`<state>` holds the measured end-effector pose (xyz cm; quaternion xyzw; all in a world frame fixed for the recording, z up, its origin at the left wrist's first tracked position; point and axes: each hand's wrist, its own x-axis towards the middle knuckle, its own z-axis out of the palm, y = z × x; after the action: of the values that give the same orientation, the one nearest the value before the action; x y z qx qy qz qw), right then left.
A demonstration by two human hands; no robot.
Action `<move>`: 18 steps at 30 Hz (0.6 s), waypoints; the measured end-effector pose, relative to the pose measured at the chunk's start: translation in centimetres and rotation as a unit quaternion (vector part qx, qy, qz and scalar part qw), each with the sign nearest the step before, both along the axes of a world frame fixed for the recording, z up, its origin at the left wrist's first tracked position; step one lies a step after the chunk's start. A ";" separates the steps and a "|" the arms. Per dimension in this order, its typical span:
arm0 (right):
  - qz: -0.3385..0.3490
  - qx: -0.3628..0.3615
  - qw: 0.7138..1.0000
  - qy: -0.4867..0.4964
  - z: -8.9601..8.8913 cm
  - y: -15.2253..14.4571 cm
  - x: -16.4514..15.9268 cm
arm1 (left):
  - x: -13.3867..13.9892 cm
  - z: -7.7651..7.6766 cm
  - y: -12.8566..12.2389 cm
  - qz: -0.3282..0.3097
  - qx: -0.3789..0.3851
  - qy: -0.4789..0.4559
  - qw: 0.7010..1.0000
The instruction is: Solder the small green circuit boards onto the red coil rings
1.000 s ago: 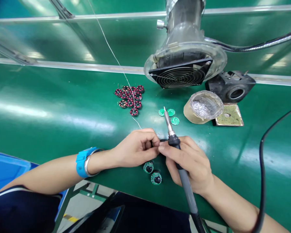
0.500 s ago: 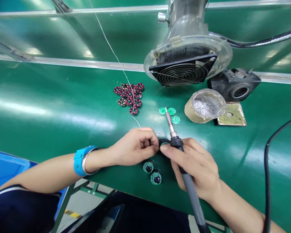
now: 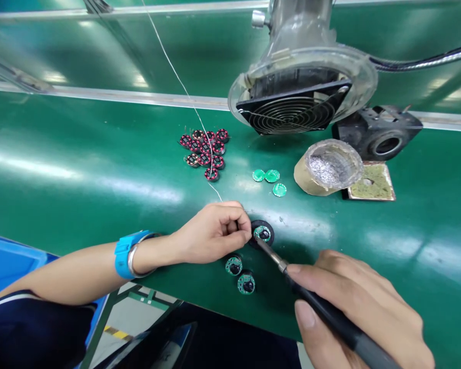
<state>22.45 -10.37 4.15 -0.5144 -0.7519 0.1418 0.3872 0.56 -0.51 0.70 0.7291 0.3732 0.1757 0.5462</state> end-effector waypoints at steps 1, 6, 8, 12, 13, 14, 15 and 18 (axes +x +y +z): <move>0.009 0.005 1.000 -0.005 0.0 0.2 -0.1 | 0.0 0.0 0.0 0.000 0.001 0.001 1.000; 0.019 0.010 1.000 -0.002 0.1 0.6 -0.2 | 0.0 0.0 0.0 -0.001 0.008 0.006 1.000; 0.016 0.004 1.000 -0.007 0.1 0.5 -0.1 | 0.0 0.0 0.0 -0.001 0.011 0.011 1.000; 0.020 0.008 1.000 -0.007 0.2 0.6 -0.2 | 0.0 0.2 0.0 0.001 0.013 0.014 1.000; 0.026 0.010 1.000 -0.008 0.2 0.7 -0.2 | 0.1 0.2 0.0 0.001 0.013 0.014 1.000; 0.034 0.010 0.999 -0.011 0.3 0.9 -0.3 | 0.1 0.2 0.0 0.000 0.013 0.015 1.000; 0.040 0.013 0.999 -0.012 0.3 1.0 -0.3 | 0.1 0.2 0.0 0.000 0.013 0.015 1.000; 0.038 0.017 0.999 -0.005 0.3 1.0 -0.4 | 0.1 0.1 0.0 0.001 0.019 0.014 1.000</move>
<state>22.10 -9.40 4.44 -0.4797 -0.7752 0.1405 0.3864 0.63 -0.53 0.78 0.7414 0.3777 0.1732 0.5269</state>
